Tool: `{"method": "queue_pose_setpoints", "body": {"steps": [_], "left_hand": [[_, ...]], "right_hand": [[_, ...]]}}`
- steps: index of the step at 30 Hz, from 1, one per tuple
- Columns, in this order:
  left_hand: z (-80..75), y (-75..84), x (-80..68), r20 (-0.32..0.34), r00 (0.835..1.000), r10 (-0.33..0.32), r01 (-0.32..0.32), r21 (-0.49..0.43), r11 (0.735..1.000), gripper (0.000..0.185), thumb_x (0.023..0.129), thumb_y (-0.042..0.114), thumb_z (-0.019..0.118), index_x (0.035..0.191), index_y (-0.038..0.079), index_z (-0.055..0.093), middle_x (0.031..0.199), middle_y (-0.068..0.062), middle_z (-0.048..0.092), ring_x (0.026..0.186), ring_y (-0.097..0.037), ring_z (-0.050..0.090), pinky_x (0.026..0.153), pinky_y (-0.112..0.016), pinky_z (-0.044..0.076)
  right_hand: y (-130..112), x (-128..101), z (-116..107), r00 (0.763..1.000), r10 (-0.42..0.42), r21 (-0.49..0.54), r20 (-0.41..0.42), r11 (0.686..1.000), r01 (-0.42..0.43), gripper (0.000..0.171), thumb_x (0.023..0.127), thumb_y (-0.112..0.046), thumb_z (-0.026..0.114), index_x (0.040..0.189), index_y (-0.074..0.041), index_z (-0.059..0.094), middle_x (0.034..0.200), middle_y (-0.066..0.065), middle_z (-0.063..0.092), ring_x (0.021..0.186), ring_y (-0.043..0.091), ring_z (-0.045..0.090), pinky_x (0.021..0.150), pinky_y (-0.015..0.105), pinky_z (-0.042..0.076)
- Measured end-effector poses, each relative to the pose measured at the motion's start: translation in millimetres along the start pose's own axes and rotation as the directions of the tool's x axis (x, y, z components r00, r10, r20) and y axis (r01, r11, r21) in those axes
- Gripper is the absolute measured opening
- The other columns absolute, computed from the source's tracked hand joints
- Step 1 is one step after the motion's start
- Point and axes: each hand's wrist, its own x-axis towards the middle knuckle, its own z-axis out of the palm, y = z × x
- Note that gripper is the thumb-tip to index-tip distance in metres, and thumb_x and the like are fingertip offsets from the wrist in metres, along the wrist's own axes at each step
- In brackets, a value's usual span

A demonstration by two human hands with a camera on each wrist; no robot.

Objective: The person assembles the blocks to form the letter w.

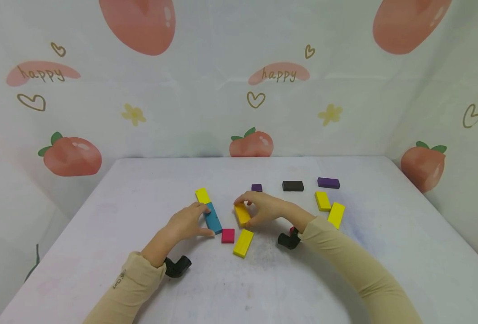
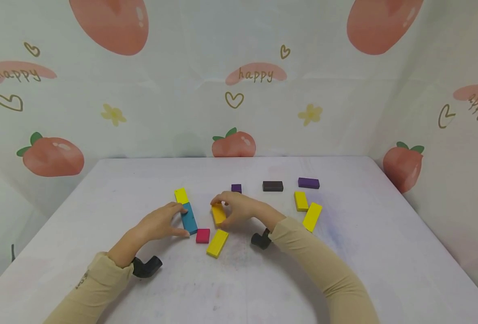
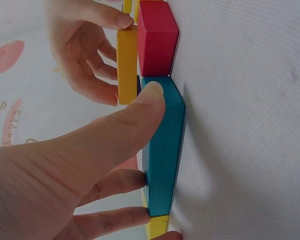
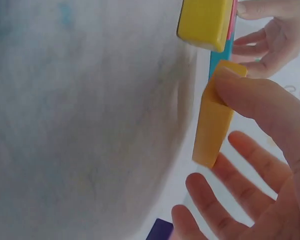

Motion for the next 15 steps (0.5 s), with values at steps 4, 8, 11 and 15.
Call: {"method": "queue_pose_setpoints", "body": {"steps": [4,8,11,15], "left_hand": [[0.1,-0.5,-0.4,0.002,1.000,0.001,-0.001,0.000,1.000,0.064,0.074,0.036,0.078,0.126,0.005,0.054,0.134,-0.018,0.050,0.115,-0.031,0.053,0.099,-0.048,0.046],[-0.4,-0.7,0.3,0.001,1.000,0.003,-0.003,0.000,1.000,0.064,0.074,0.035,0.077,0.126,0.005,0.054,0.134,-0.017,0.050,0.115,-0.030,0.053,0.099,-0.048,0.046],[-0.6,-0.6,0.7,0.002,1.000,-0.002,0.002,-0.004,1.000,0.065,0.074,0.036,0.077,0.127,0.005,0.054,0.135,-0.017,0.049,0.116,-0.031,0.053,0.100,-0.048,0.046],[0.1,-1.2,0.2,0.002,1.000,0.003,-0.003,-0.001,1.000,0.065,0.074,0.036,0.077,0.126,0.005,0.054,0.134,-0.017,0.050,0.115,-0.031,0.053,0.099,-0.048,0.046]], "right_hand": [[-1.0,0.8,2.1,1.000,0.010,0.006,-0.026,1.000,-0.010,0.054,0.077,-0.021,0.075,0.126,-0.011,0.053,0.123,0.005,0.055,0.110,0.020,0.050,0.096,0.036,0.049],[-2.7,2.5,4.4,0.998,0.047,0.021,-0.042,0.999,-0.046,0.054,0.077,-0.021,0.075,0.125,-0.011,0.054,0.121,0.007,0.056,0.108,0.020,0.051,0.094,0.034,0.051],[-4.2,3.3,5.8,0.996,0.070,0.026,-0.056,0.997,-0.069,0.053,0.076,-0.023,0.076,0.123,-0.010,0.055,0.121,0.009,0.056,0.106,0.020,0.052,0.092,0.033,0.052],[-6.2,3.0,7.7,0.993,0.095,0.031,-0.076,0.995,-0.093,0.053,0.076,-0.025,0.076,0.121,-0.008,0.055,0.119,0.011,0.056,0.102,0.020,0.053,0.090,0.031,0.052]]}}
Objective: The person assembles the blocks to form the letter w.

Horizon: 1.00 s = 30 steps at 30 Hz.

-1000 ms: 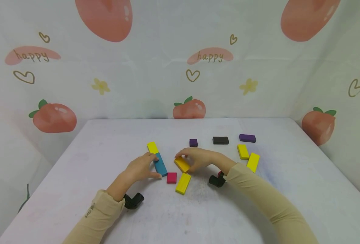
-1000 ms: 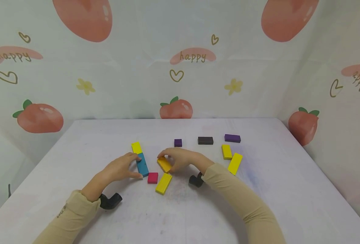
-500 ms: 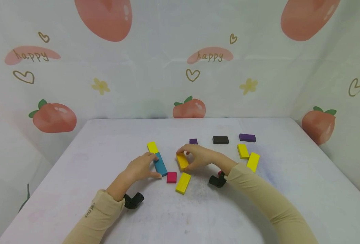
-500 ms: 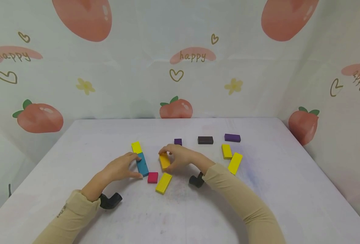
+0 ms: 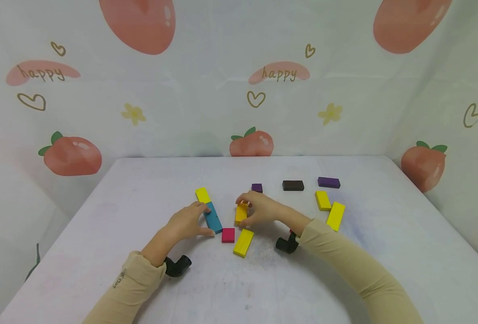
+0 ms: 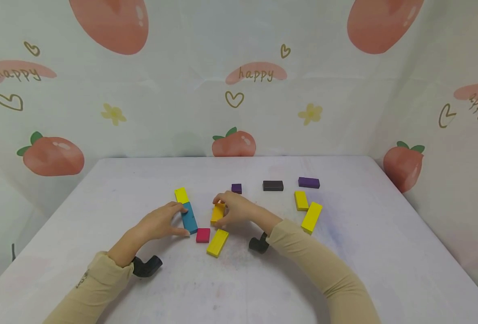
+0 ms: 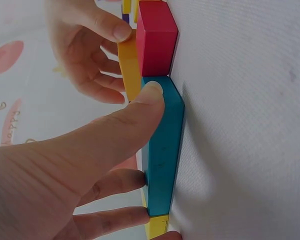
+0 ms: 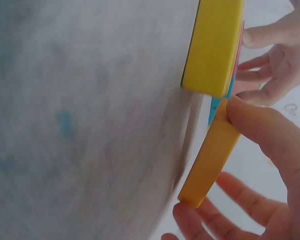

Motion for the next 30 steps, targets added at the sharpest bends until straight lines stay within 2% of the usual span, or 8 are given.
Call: {"method": "queue_pose_setpoints", "body": {"steps": [14,30], "left_hand": [[-0.9,0.4,-1.4,0.004,1.000,0.002,-0.002,0.004,1.000,0.065,0.074,0.036,0.077,0.127,0.005,0.054,0.135,-0.018,0.049,0.116,-0.031,0.053,0.099,-0.048,0.046],[-1.4,0.4,-2.2,0.000,1.000,0.012,-0.012,0.003,1.000,0.064,0.075,0.035,0.077,0.126,0.005,0.054,0.134,-0.017,0.050,0.117,-0.031,0.052,0.099,-0.048,0.046]], "right_hand": [[-4.0,-4.4,8.7,0.995,0.094,-0.010,-0.035,0.995,-0.094,0.051,0.077,-0.028,0.076,0.119,-0.009,0.055,0.117,0.012,0.057,0.098,0.019,0.053,0.092,0.033,0.051],[-11.2,-10.7,8.9,0.989,0.141,-0.006,-0.044,0.990,-0.141,0.050,0.076,-0.029,0.077,0.117,-0.010,0.055,0.114,0.011,0.056,0.093,0.017,0.051,0.086,0.029,0.052]]}}
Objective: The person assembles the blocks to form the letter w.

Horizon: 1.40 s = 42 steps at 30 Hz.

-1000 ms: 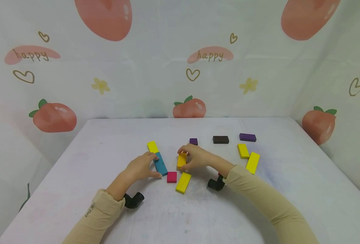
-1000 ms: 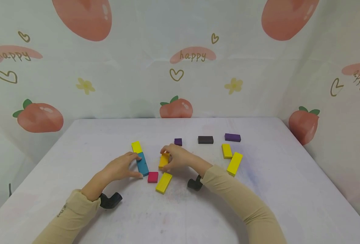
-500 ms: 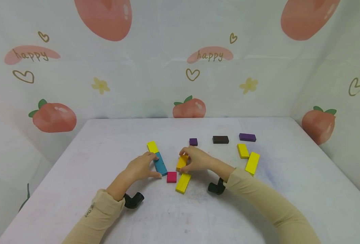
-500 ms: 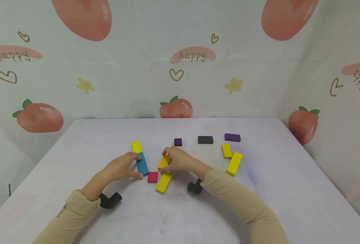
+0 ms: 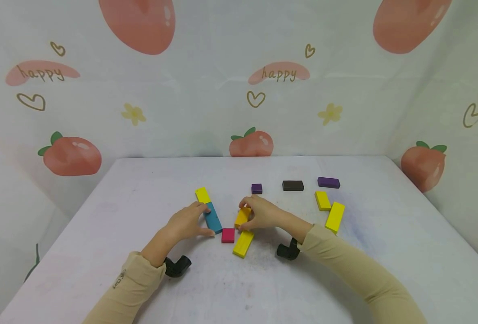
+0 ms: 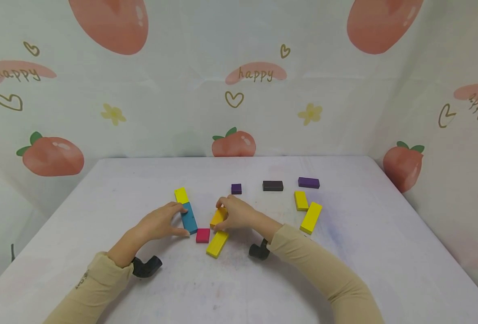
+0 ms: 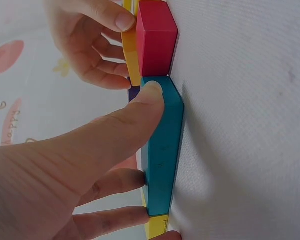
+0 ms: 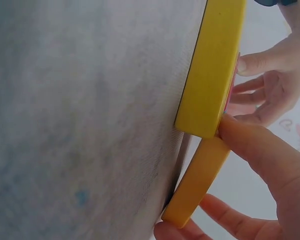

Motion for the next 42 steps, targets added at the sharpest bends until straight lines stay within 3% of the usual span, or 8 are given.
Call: {"method": "queue_pose_setpoints", "body": {"steps": [42], "left_hand": [[0.5,-0.6,0.2,-0.005,1.000,0.001,-0.001,0.006,1.000,0.065,0.075,0.035,0.077,0.127,0.004,0.054,0.134,-0.017,0.050,0.115,-0.031,0.053,0.099,-0.048,0.046]], "right_hand": [[-2.3,-2.0,-2.5,1.000,-0.013,0.026,0.025,1.000,0.012,0.047,0.079,-0.026,0.074,0.117,-0.007,0.055,0.107,0.012,0.056,0.091,0.017,0.051,0.079,0.025,0.051]]}}
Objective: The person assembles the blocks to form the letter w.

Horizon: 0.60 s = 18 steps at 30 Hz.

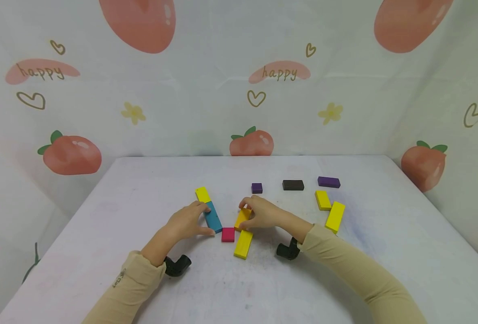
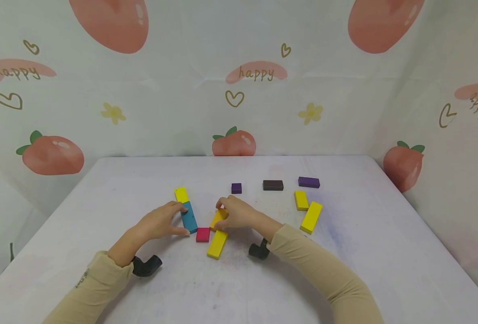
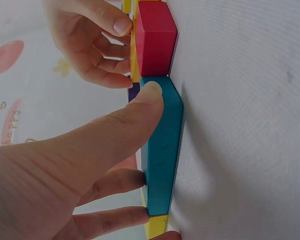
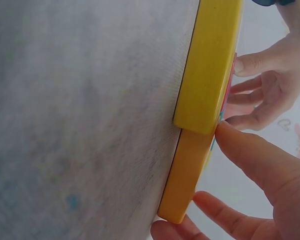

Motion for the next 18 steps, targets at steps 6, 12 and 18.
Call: {"method": "queue_pose_setpoints", "body": {"steps": [6,12,18], "left_hand": [[-0.6,0.4,-0.1,0.001,1.000,0.001,-0.001,-0.001,1.000,0.065,0.075,0.035,0.077,0.127,0.004,0.054,0.134,-0.018,0.050,0.114,-0.031,0.053,0.099,-0.048,0.046],[-1.0,1.1,-0.6,0.001,1.000,-0.004,0.004,-0.001,1.000,0.064,0.075,0.035,0.077,0.127,0.005,0.054,0.134,-0.017,0.050,0.114,-0.031,0.053,0.098,-0.048,0.046],[-0.4,1.0,-0.5,-0.002,1.000,-0.003,0.003,-0.004,1.000,0.064,0.074,0.035,0.077,0.126,0.005,0.054,0.134,-0.018,0.050,0.114,-0.031,0.053,0.098,-0.048,0.046]], "right_hand": [[-0.1,0.2,-0.1,1.000,-0.009,-0.003,0.006,1.000,0.009,0.046,0.079,-0.027,0.074,0.117,-0.007,0.055,0.109,0.012,0.056,0.092,0.018,0.052,0.082,0.027,0.051],[0.1,1.1,0.9,1.000,-0.001,0.001,0.008,1.000,0.001,0.046,0.079,-0.027,0.074,0.117,-0.008,0.055,0.111,0.012,0.056,0.093,0.018,0.052,0.084,0.028,0.052],[1.0,0.8,0.8,1.000,0.008,0.007,0.007,1.000,-0.008,0.047,0.080,-0.027,0.074,0.118,-0.008,0.055,0.113,0.012,0.057,0.095,0.019,0.052,0.086,0.030,0.052]]}}
